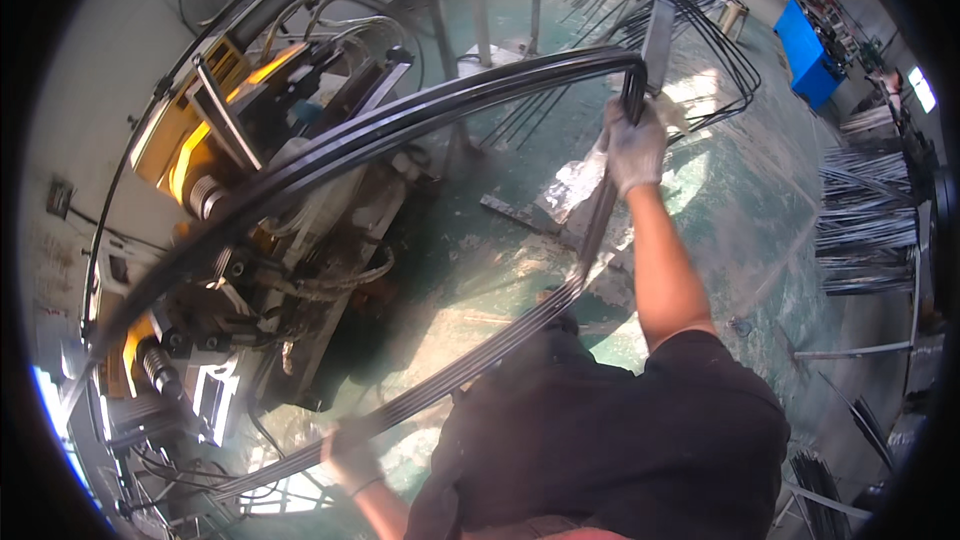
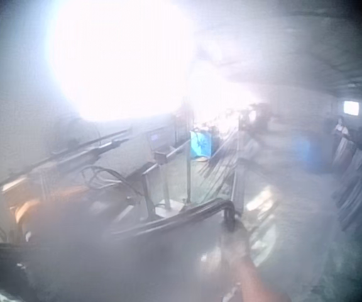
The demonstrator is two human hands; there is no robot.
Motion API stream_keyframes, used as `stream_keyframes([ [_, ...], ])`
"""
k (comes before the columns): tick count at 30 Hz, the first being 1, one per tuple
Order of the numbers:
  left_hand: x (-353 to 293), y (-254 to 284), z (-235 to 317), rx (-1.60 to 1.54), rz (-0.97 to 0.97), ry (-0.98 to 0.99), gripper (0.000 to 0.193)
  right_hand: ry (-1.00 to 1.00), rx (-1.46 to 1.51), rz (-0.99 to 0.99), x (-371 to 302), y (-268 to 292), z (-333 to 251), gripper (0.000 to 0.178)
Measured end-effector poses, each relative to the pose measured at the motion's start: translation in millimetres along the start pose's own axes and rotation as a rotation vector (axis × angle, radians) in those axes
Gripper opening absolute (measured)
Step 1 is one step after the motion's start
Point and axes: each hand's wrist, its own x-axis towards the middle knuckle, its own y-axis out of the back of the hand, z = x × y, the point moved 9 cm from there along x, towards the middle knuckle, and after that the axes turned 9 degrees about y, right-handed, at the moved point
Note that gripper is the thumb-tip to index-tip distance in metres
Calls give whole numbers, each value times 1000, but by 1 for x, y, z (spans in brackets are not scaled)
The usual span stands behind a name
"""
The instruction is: The person repeatedly picks up bundles of long metal rods from the floor, feeds them into a yellow bending machine, and removes the bent rods to place them on a nearby rack. The cycle of loading, bending, and stacking continues throughout the clip.
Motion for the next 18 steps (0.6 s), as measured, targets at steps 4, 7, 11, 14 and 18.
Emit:
stream_keyframes([
  [4,-38,-143,-240,-676,109,735,25,157,-287,17,108,73,17,36],
  [7,-63,-242,-275,-294,-87,652,18,222,-406,-32,184,99,66,39],
  [11,-58,-307,-308,-303,-246,637,7,162,-913,-217,286,107,227,34],
  [14,-43,-304,-271,-375,-58,511,14,192,-926,-268,316,67,211,33],
  [18,-37,-340,-203,-301,-169,306,21,236,-1003,-323,384,44,232,35],
])
